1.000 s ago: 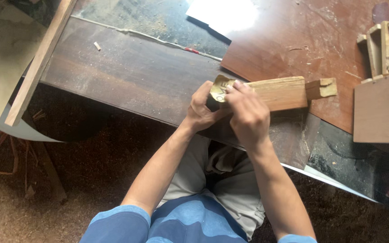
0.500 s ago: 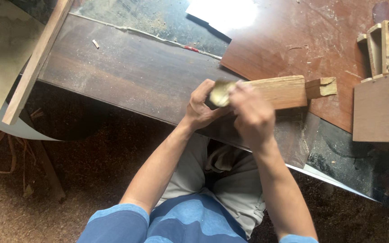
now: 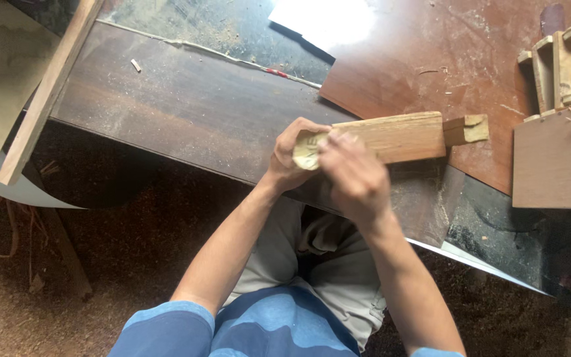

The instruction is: The person sits on the floor and sands a small wooden block using a piece of sandpaper. They hold the block with their left hand and rub the sandpaper against its surfaces with their right hand, rotating the block to sand different sides.

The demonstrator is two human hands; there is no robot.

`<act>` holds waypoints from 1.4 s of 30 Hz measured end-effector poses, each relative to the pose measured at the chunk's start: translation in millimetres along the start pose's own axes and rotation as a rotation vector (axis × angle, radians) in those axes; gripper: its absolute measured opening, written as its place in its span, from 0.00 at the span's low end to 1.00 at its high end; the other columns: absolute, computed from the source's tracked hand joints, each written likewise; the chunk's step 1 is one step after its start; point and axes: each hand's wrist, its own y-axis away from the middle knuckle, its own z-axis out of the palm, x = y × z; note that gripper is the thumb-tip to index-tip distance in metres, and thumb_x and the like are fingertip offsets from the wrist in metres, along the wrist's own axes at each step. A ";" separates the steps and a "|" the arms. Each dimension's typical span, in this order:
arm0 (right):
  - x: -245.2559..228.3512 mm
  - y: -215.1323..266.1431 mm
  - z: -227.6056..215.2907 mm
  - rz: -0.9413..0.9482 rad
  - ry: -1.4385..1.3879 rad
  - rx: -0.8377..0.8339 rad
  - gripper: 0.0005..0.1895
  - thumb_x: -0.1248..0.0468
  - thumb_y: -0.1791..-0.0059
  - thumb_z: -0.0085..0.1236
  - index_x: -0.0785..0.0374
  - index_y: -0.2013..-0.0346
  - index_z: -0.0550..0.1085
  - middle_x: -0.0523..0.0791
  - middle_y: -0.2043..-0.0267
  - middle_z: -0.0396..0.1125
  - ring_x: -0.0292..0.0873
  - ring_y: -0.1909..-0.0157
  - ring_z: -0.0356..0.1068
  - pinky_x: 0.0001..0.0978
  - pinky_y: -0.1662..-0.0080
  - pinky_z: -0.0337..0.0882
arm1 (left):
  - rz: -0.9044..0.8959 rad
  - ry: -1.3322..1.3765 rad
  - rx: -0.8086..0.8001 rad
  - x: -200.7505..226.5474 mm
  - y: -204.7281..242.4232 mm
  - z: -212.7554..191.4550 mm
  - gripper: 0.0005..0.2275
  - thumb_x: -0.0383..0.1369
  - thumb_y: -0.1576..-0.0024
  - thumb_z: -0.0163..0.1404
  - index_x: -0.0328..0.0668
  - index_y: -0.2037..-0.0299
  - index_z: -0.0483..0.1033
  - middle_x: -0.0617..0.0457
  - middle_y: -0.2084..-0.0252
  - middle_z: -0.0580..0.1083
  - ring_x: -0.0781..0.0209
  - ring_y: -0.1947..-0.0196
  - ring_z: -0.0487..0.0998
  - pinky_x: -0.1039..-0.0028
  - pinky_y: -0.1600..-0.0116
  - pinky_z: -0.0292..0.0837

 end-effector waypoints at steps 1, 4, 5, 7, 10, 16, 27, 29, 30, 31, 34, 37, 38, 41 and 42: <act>-0.2 1.7 -0.2 0.047 0.015 0.010 0.08 0.78 0.50 0.54 0.66 0.61 0.76 0.51 0.53 0.77 0.52 0.43 0.76 0.47 0.37 0.74 | -0.016 -0.009 -0.007 2.3 1.5 -0.9 0.18 0.38 0.46 0.66 0.40 0.52 0.75 0.54 0.55 0.75 0.65 0.57 0.79 0.73 0.53 0.78; -2.7 6.2 -3.4 0.139 0.033 0.042 0.10 0.81 0.52 0.52 0.67 0.61 0.76 0.52 0.53 0.76 0.53 0.42 0.76 0.47 0.36 0.74 | -0.059 -0.029 -0.038 10.8 0.7 -6.2 0.19 0.39 0.49 0.68 0.40 0.53 0.76 0.54 0.57 0.76 0.64 0.56 0.79 0.71 0.51 0.77; -4.0 7.3 -4.3 0.141 0.020 0.053 0.10 0.81 0.52 0.52 0.67 0.61 0.76 0.52 0.53 0.76 0.54 0.42 0.76 0.47 0.37 0.73 | -0.073 -0.031 -0.055 13.9 -0.2 -10.0 0.19 0.38 0.50 0.69 0.40 0.53 0.76 0.53 0.56 0.76 0.63 0.55 0.80 0.70 0.50 0.77; -5.7 12.9 -10.9 0.187 0.005 0.082 0.11 0.81 0.52 0.52 0.67 0.60 0.76 0.52 0.53 0.76 0.54 0.42 0.76 0.46 0.37 0.74 | -0.072 -0.043 -0.096 19.9 -0.7 -16.8 0.21 0.37 0.50 0.68 0.39 0.50 0.76 0.51 0.52 0.77 0.59 0.51 0.80 0.68 0.46 0.77; 1.5 17.7 -18.8 0.285 0.024 0.140 0.12 0.83 0.51 0.52 0.68 0.59 0.76 0.52 0.53 0.75 0.53 0.42 0.76 0.44 0.37 0.74 | -0.036 -0.100 -0.142 25.8 -2.6 -31.4 0.24 0.33 0.50 0.68 0.37 0.44 0.75 0.48 0.47 0.78 0.54 0.46 0.80 0.66 0.41 0.77; -2.8 39.2 -16.4 0.356 0.054 0.177 0.12 0.82 0.49 0.54 0.68 0.54 0.77 0.53 0.50 0.76 0.52 0.42 0.76 0.42 0.37 0.75 | 0.000 -0.224 -0.100 25.8 9.5 -27.5 0.24 0.28 0.50 0.67 0.37 0.44 0.74 0.44 0.49 0.78 0.51 0.48 0.81 0.66 0.43 0.79; 17.0 84.9 -48.3 0.550 0.090 0.336 0.11 0.82 0.44 0.54 0.70 0.50 0.77 0.54 0.48 0.76 0.48 0.44 0.78 0.33 0.45 0.79 | 0.088 -0.395 0.155 70.7 52.8 60.4 0.17 0.29 0.53 0.64 0.35 0.57 0.72 0.44 0.63 0.74 0.47 0.62 0.78 0.61 0.56 0.74; 20.6 95.1 -57.2 0.558 0.076 0.382 0.12 0.82 0.43 0.52 0.70 0.49 0.77 0.54 0.47 0.76 0.50 0.42 0.78 0.34 0.42 0.79 | 0.042 -0.321 -0.014 81.1 55.8 77.8 0.15 0.30 0.51 0.65 0.37 0.58 0.73 0.45 0.62 0.75 0.47 0.60 0.79 0.61 0.53 0.75; 20.5 100.9 -62.0 0.561 0.068 0.405 0.13 0.83 0.43 0.51 0.70 0.48 0.76 0.54 0.47 0.75 0.51 0.41 0.78 0.35 0.40 0.80 | 0.018 -0.284 -0.098 84.3 57.2 81.6 0.14 0.30 0.50 0.65 0.38 0.59 0.74 0.46 0.62 0.75 0.48 0.59 0.79 0.62 0.52 0.76; 19.8 107.1 -68.8 0.577 0.121 0.402 0.11 0.83 0.42 0.52 0.71 0.48 0.76 0.55 0.47 0.76 0.51 0.41 0.78 0.35 0.40 0.79 | 0.015 -0.224 -0.112 85.6 56.7 83.8 0.14 0.31 0.49 0.66 0.39 0.59 0.75 0.47 0.63 0.76 0.50 0.59 0.79 0.63 0.53 0.76; 14.9 121.9 -90.4 0.595 0.212 0.431 0.10 0.83 0.42 0.52 0.72 0.49 0.76 0.57 0.48 0.75 0.54 0.42 0.78 0.36 0.41 0.79 | -0.006 -0.090 -0.104 74.0 31.2 77.6 0.12 0.32 0.46 0.64 0.39 0.58 0.76 0.47 0.61 0.77 0.53 0.59 0.81 0.67 0.53 0.77; 3.9 128.3 -91.2 0.567 0.167 0.488 0.11 0.83 0.43 0.49 0.72 0.49 0.75 0.58 0.48 0.75 0.56 0.43 0.77 0.37 0.42 0.81 | -0.024 -0.124 -0.038 43.6 -25.7 80.1 0.18 0.33 0.43 0.62 0.36 0.47 0.72 0.45 0.55 0.76 0.51 0.56 0.81 0.69 0.49 0.78; -2.5 129.8 -87.5 0.551 0.161 0.497 0.12 0.82 0.43 0.48 0.71 0.49 0.74 0.58 0.48 0.74 0.56 0.42 0.77 0.37 0.41 0.81 | 0.035 -0.155 -0.026 32.3 -44.9 85.6 0.21 0.33 0.44 0.63 0.35 0.44 0.70 0.41 0.51 0.75 0.48 0.51 0.79 0.66 0.46 0.76; -18.5 128.2 -69.4 0.470 0.235 0.495 0.10 0.78 0.44 0.49 0.69 0.50 0.73 0.57 0.49 0.74 0.57 0.42 0.76 0.41 0.40 0.81 | 0.158 -0.228 -0.013 -2.7 -100.5 114.3 0.31 0.35 0.48 0.66 0.32 0.39 0.64 0.34 0.44 0.72 0.40 0.42 0.73 0.59 0.38 0.70; -22.3 126.4 -62.9 0.439 0.277 0.489 0.09 0.77 0.45 0.50 0.68 0.50 0.73 0.56 0.50 0.75 0.57 0.42 0.76 0.42 0.40 0.81 | 0.119 -0.210 -0.083 -12.2 -111.4 124.9 0.31 0.35 0.49 0.67 0.31 0.39 0.64 0.34 0.44 0.72 0.39 0.43 0.73 0.58 0.39 0.70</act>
